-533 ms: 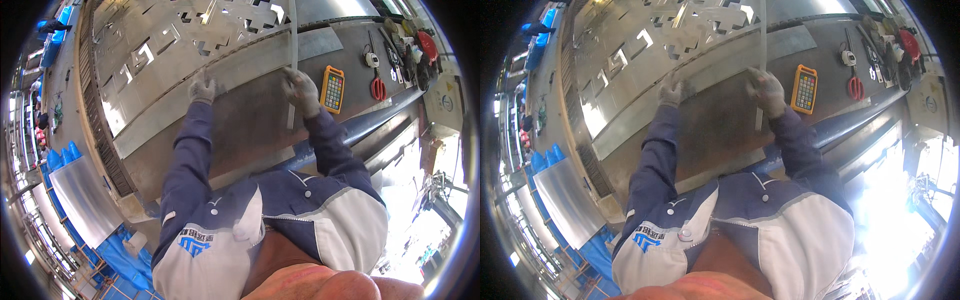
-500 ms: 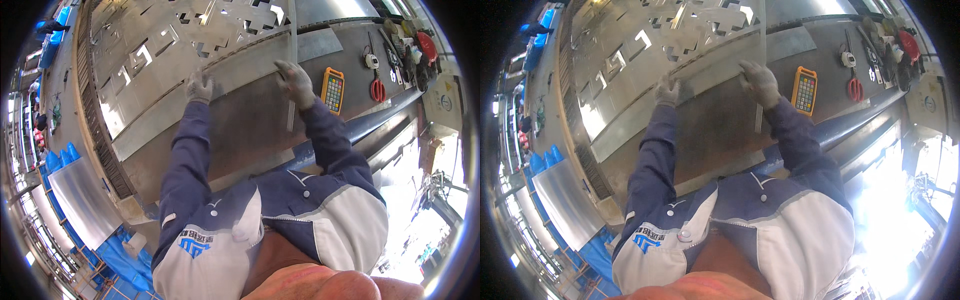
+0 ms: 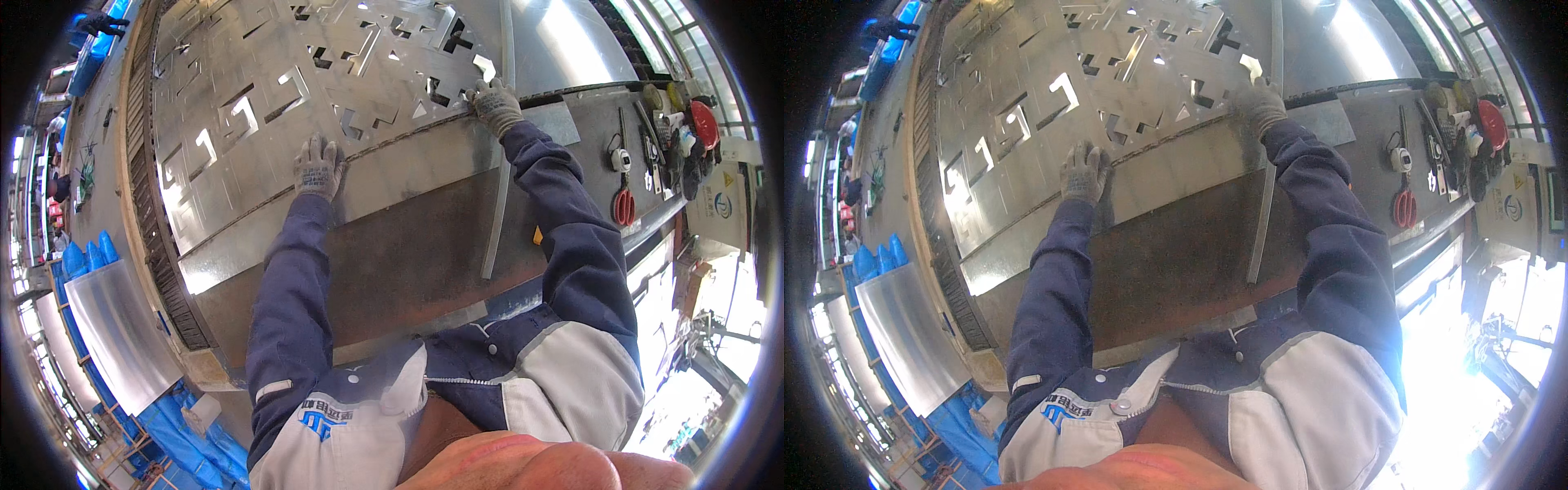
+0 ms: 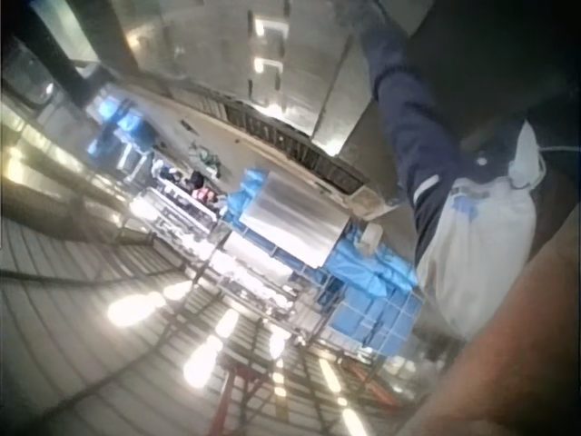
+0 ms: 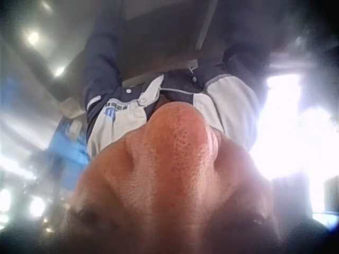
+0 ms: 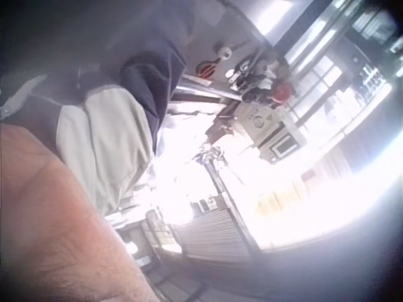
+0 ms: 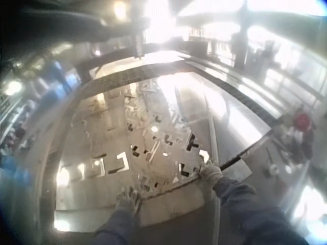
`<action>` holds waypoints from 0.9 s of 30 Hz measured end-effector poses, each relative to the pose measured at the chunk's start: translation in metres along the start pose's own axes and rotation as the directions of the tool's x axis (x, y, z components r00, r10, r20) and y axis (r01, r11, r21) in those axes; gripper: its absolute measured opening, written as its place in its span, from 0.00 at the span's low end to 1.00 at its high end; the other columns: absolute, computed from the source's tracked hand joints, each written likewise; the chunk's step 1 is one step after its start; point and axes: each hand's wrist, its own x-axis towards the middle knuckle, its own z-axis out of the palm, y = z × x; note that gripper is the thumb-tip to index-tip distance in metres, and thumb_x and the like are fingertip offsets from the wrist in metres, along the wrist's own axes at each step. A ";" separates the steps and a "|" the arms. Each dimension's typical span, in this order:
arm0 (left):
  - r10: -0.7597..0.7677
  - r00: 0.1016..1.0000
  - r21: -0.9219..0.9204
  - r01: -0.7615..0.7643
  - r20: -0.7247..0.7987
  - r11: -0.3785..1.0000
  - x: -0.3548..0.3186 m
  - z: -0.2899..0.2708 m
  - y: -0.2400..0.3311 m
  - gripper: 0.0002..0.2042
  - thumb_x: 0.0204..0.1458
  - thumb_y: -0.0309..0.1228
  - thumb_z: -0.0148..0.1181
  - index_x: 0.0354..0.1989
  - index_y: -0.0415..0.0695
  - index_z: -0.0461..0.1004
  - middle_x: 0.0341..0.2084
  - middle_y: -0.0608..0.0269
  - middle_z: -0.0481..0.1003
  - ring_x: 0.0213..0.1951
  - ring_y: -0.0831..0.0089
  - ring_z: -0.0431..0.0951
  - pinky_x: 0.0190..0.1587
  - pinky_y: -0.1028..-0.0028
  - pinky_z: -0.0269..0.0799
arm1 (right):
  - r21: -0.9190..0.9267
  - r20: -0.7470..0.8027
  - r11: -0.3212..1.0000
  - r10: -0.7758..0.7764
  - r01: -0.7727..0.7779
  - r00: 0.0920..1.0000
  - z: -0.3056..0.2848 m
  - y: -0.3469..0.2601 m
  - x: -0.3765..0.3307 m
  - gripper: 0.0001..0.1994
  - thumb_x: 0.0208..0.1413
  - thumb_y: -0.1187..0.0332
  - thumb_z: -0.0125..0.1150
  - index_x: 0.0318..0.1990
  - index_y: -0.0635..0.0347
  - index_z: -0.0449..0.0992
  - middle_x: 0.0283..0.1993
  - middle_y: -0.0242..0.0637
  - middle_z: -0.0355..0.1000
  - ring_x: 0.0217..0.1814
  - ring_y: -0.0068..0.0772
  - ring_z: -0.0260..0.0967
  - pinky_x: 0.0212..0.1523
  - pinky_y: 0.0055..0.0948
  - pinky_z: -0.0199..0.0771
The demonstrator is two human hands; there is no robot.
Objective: The person repeatedly picks up pre-cut metal pieces with a Greek key pattern and places them onto a roller conveyor. They handle the pieces one at a time, aligning them on the conveyor and occasionally adjusting their position before moving to the next piece.
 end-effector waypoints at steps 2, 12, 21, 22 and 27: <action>-0.017 0.999 -0.049 0.018 0.033 0.999 -0.002 -0.006 -0.001 0.31 0.52 0.51 0.65 0.65 0.55 0.67 0.68 0.53 0.61 0.70 0.52 0.58 0.66 0.48 0.58 | 0.005 0.076 0.998 -0.058 0.057 0.995 -0.001 0.003 0.012 0.14 0.61 0.66 0.55 0.54 0.44 0.74 0.50 0.32 0.74 0.55 0.43 0.74 0.52 0.48 0.75; -0.010 1.000 -0.037 0.011 0.029 0.999 -0.002 -0.012 0.006 0.36 0.53 0.56 0.62 0.68 0.53 0.64 0.70 0.53 0.60 0.71 0.53 0.57 0.71 0.49 0.49 | 0.103 0.077 0.986 -0.138 0.130 0.987 -0.001 0.024 -0.006 0.18 0.58 0.72 0.55 0.56 0.50 0.69 0.54 0.34 0.72 0.60 0.41 0.70 0.55 0.52 0.73; -0.032 0.973 -0.233 -0.022 -0.228 0.972 -0.007 0.022 0.001 0.33 0.54 0.57 0.61 0.64 0.51 0.68 0.69 0.51 0.63 0.71 0.51 0.58 0.71 0.46 0.48 | 0.070 0.004 0.998 0.000 0.000 1.000 0.072 0.043 0.022 0.13 0.64 0.66 0.52 0.54 0.54 0.71 0.52 0.43 0.72 0.50 0.42 0.78 0.50 0.38 0.79; -0.012 0.953 -0.230 -0.060 -0.302 0.971 -0.006 0.025 -0.001 0.33 0.54 0.57 0.61 0.64 0.51 0.69 0.69 0.51 0.63 0.71 0.51 0.58 0.71 0.46 0.48 | 0.110 0.000 0.992 0.059 -0.058 0.998 0.073 0.052 0.019 0.13 0.64 0.66 0.51 0.54 0.55 0.71 0.51 0.44 0.73 0.48 0.44 0.79 0.48 0.39 0.80; -0.021 0.959 -0.206 -0.039 -0.283 0.978 -0.007 0.033 -0.003 0.33 0.54 0.58 0.60 0.64 0.51 0.69 0.68 0.50 0.63 0.70 0.51 0.59 0.71 0.47 0.49 | 0.044 0.092 0.971 0.229 -0.234 0.969 0.049 0.081 -0.032 0.13 0.62 0.67 0.52 0.53 0.56 0.72 0.53 0.45 0.72 0.51 0.50 0.78 0.49 0.44 0.80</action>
